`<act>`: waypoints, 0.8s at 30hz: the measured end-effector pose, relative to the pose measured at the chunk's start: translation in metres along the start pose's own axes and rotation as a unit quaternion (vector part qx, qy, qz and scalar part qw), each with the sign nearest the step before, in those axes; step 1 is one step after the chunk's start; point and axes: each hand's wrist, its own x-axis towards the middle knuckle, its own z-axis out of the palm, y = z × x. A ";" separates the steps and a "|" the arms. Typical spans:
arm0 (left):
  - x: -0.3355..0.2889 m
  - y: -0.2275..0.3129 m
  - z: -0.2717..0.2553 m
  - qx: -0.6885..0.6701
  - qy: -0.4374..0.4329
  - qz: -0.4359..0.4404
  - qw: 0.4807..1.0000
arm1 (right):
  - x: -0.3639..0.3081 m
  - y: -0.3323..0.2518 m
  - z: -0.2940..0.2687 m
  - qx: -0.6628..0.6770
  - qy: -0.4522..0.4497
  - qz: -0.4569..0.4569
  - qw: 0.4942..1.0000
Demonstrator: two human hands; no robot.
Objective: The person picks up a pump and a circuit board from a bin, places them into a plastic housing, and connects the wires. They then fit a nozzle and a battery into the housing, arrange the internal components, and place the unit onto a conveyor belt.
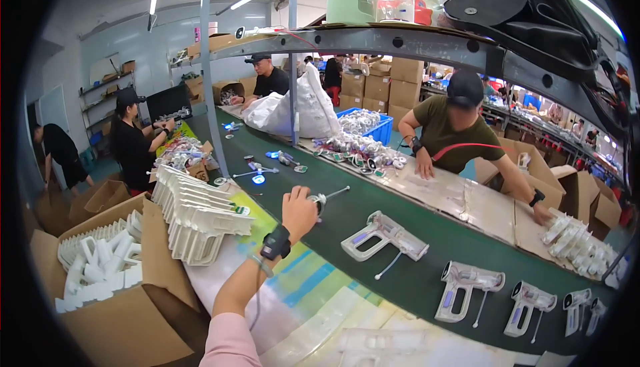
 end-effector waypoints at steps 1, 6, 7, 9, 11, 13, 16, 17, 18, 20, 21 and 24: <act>0.009 0.007 -0.019 0.002 -0.007 0.004 1.000 | -0.002 -0.008 -0.002 0.015 0.002 0.007 1.000; 0.084 0.061 -0.093 -0.478 -0.237 -0.172 0.828 | 0.075 -0.038 -0.019 0.264 -0.157 0.122 0.944; 0.097 0.088 -0.122 -0.540 -0.281 -0.232 0.759 | 0.121 -0.060 -0.007 0.284 -0.212 0.119 0.927; 0.095 0.095 -0.173 -0.577 -0.268 -0.276 0.720 | 0.189 -0.101 0.034 0.435 -0.322 0.153 0.826; 0.105 0.149 -0.196 -0.621 -0.310 -0.252 0.674 | 0.224 -0.115 0.044 0.408 -0.260 0.167 0.859; 0.108 0.188 -0.215 -0.652 -0.347 -0.233 0.633 | 0.246 -0.131 0.039 0.407 -0.229 0.234 0.853; 0.108 0.225 -0.249 -0.677 -0.339 -0.173 0.630 | 0.250 -0.156 0.008 0.389 -0.198 0.186 0.880; 0.109 0.238 -0.259 -0.684 -0.346 -0.162 0.621 | 0.251 -0.161 -0.007 0.368 -0.193 0.151 0.897; 0.109 0.251 -0.266 -0.706 -0.337 -0.146 0.606 | 0.253 -0.164 -0.023 0.361 -0.178 0.156 0.902; 0.113 0.267 -0.279 -0.752 -0.343 -0.111 0.552 | 0.256 -0.177 -0.058 0.358 -0.174 0.168 0.902; 0.113 0.273 -0.283 -0.758 -0.349 -0.098 0.542 | 0.255 -0.188 -0.078 0.348 -0.169 0.189 0.902; 0.114 0.287 -0.287 -0.760 -0.388 -0.146 0.501 | 0.270 -0.180 -0.125 0.312 -0.241 0.216 0.893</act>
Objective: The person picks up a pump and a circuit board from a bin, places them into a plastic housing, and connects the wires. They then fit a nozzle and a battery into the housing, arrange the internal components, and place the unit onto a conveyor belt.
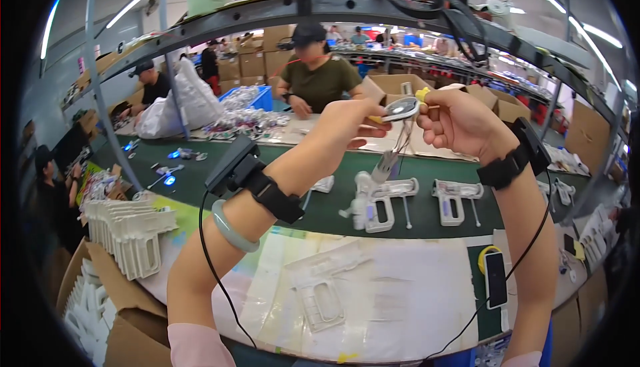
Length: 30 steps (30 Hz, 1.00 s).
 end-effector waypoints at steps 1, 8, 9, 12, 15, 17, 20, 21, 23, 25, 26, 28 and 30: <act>0.007 -0.008 0.001 -0.003 -0.014 0.004 1.000 | -0.004 -0.001 -0.012 -0.003 -0.034 -0.018 0.999; -0.009 -0.019 0.021 -0.111 -0.085 0.049 0.989 | -0.012 0.046 0.012 -0.020 0.027 -0.025 0.999; -0.008 -0.019 0.023 -0.112 -0.083 0.052 0.989 | -0.012 0.048 0.009 -0.010 0.042 -0.023 0.999; -0.005 -0.027 0.016 -0.020 -0.114 0.064 0.991 | -0.016 0.046 0.003 0.026 0.033 -0.040 0.998; -0.007 -0.025 0.016 0.147 -0.110 0.027 0.983 | -0.021 0.044 -0.002 0.038 0.044 -0.046 0.997; -0.010 -0.025 0.017 0.148 -0.102 0.018 0.984 | -0.022 0.043 0.001 0.011 0.037 -0.048 0.998; -0.004 -0.030 0.018 0.104 -0.155 0.024 0.982 | -0.028 0.045 -0.002 0.021 0.039 -0.052 0.998; 0.000 -0.031 0.019 0.104 -0.155 0.028 0.982 | -0.030 0.044 -0.003 0.028 0.035 -0.056 0.997; 0.004 -0.034 0.020 0.038 -0.165 0.026 0.985 | -0.034 0.045 -0.003 0.042 0.045 -0.058 0.996; 0.007 -0.041 0.023 0.010 -0.170 0.036 0.985 | -0.036 0.045 -0.006 0.054 0.044 -0.065 0.995; 0.009 -0.045 0.025 0.000 -0.181 0.053 0.982 | -0.037 0.045 -0.006 0.054 0.044 -0.066 0.995; 0.009 -0.047 0.027 -0.010 -0.193 0.070 0.979 | -0.038 0.044 -0.008 0.044 0.047 -0.056 0.996; 0.005 -0.045 0.031 0.101 -0.184 0.081 0.974 | -0.039 0.045 -0.010 0.040 0.050 -0.048 0.997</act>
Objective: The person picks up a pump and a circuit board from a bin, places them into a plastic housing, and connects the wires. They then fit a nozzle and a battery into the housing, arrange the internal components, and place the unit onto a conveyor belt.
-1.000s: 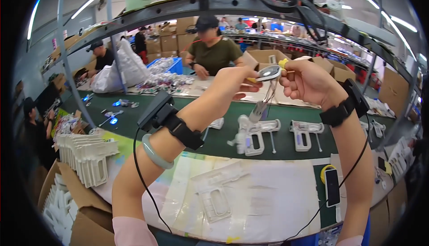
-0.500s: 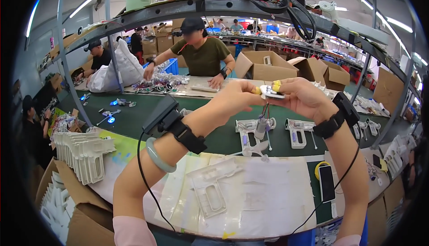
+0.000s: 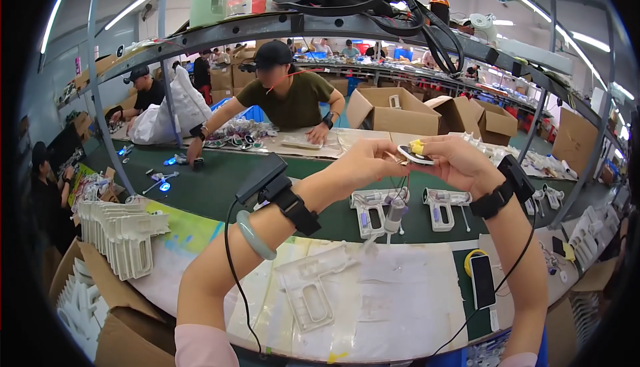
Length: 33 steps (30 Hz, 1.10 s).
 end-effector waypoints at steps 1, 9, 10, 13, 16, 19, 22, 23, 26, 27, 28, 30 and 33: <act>-0.001 0.002 0.003 -0.002 -0.001 -0.001 1.000 | -0.001 0.002 -0.002 -0.005 0.002 0.009 1.000; -0.020 0.001 -0.001 0.594 0.096 0.227 0.765 | 0.012 0.029 -0.009 0.014 -0.044 0.046 0.998; -0.017 0.000 -0.010 0.675 0.101 0.261 0.682 | 0.016 0.033 -0.010 -0.018 -0.030 0.059 0.998; -0.031 -0.006 -0.038 0.799 0.170 0.261 0.514 | 0.034 0.057 0.007 -0.039 -0.025 0.091 0.995; -0.055 -0.048 -0.071 0.754 0.222 0.202 0.584 | 0.053 0.095 0.019 0.018 -0.025 0.073 0.997; -0.099 -0.120 -0.078 0.611 0.255 0.061 0.747 | 0.072 0.198 0.023 -0.020 -0.055 0.032 0.998; -0.161 -0.188 -0.065 0.477 0.283 -0.109 0.825 | 0.065 0.279 0.070 0.017 -0.015 0.105 0.994; -0.176 -0.210 -0.053 0.449 0.311 -0.119 0.830 | 0.061 0.300 0.080 0.024 0.005 0.126 0.992; -0.209 -0.248 -0.021 0.367 0.363 -0.080 0.852 | 0.054 0.339 0.101 -0.059 0.000 0.020 0.998; -0.210 -0.255 -0.012 0.383 0.359 -0.064 0.849 | 0.050 0.347 0.098 -0.059 0.005 0.027 0.998; -0.212 -0.258 -0.006 0.381 0.357 -0.072 0.850 | 0.042 0.341 0.105 -0.065 -0.006 -0.007 0.998; -0.204 -0.263 0.011 0.390 0.381 -0.044 0.837 | 0.030 0.336 0.102 -0.130 -0.018 -0.050 0.990; -0.194 -0.258 0.037 0.368 0.355 -0.018 0.859 | 0.002 0.320 0.088 -0.245 0.011 -0.078 0.966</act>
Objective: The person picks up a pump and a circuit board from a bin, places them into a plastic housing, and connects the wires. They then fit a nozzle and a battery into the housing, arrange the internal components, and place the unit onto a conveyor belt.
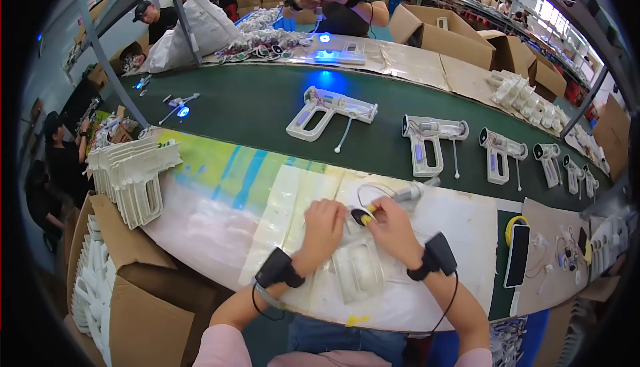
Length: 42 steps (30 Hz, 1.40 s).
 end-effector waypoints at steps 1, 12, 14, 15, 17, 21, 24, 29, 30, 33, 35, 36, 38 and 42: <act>-0.004 0.007 0.006 0.000 -0.019 0.002 1.000 | -0.011 -0.001 -0.009 -0.031 0.003 -0.004 1.000; 0.024 0.065 0.006 -0.139 -0.111 -0.005 0.984 | -0.080 -0.024 -0.095 -0.142 0.053 0.014 0.988; 0.036 0.068 -0.013 -0.138 -0.149 -0.042 0.978 | -0.073 -0.034 -0.106 0.102 0.050 0.173 0.978; 0.039 0.070 -0.024 -0.170 -0.225 -0.111 0.953 | -0.068 -0.042 -0.111 0.142 0.066 0.178 0.971; 0.028 0.076 -0.040 -0.249 -0.324 -0.198 0.891 | -0.059 -0.060 -0.119 0.136 0.060 0.203 0.968; -0.014 0.087 -0.060 -0.263 -0.532 -0.185 0.784 | -0.059 -0.080 -0.121 0.087 0.036 0.240 0.966; -0.023 0.079 -0.071 -0.193 -0.474 -0.156 0.845 | -0.065 -0.090 -0.121 0.039 0.016 0.284 0.958; -0.032 0.020 -0.050 -0.159 -0.262 -0.034 0.951 | -0.055 -0.090 -0.098 -0.080 -0.008 0.241 0.967; -0.035 0.017 -0.045 -0.173 -0.273 -0.037 0.946 | -0.053 -0.093 -0.092 -0.159 -0.017 0.207 0.965; -0.035 0.016 -0.036 -0.199 -0.266 -0.027 0.943 | -0.057 -0.106 -0.081 -0.181 -0.010 0.216 0.959; -0.035 0.015 -0.035 -0.204 -0.246 -0.018 0.947 | -0.052 -0.130 -0.069 -0.141 -0.003 0.247 0.959; -0.037 0.015 -0.036 -0.216 -0.247 -0.027 0.944 | -0.049 -0.133 -0.064 -0.144 -0.011 0.253 0.957; -0.039 0.013 -0.039 -0.226 -0.247 -0.045 0.941 | -0.044 -0.132 -0.055 -0.160 -0.077 0.204 0.963; -0.042 0.010 -0.036 -0.240 -0.238 -0.044 0.940 | -0.021 -0.080 -0.009 -0.194 -0.163 0.219 0.942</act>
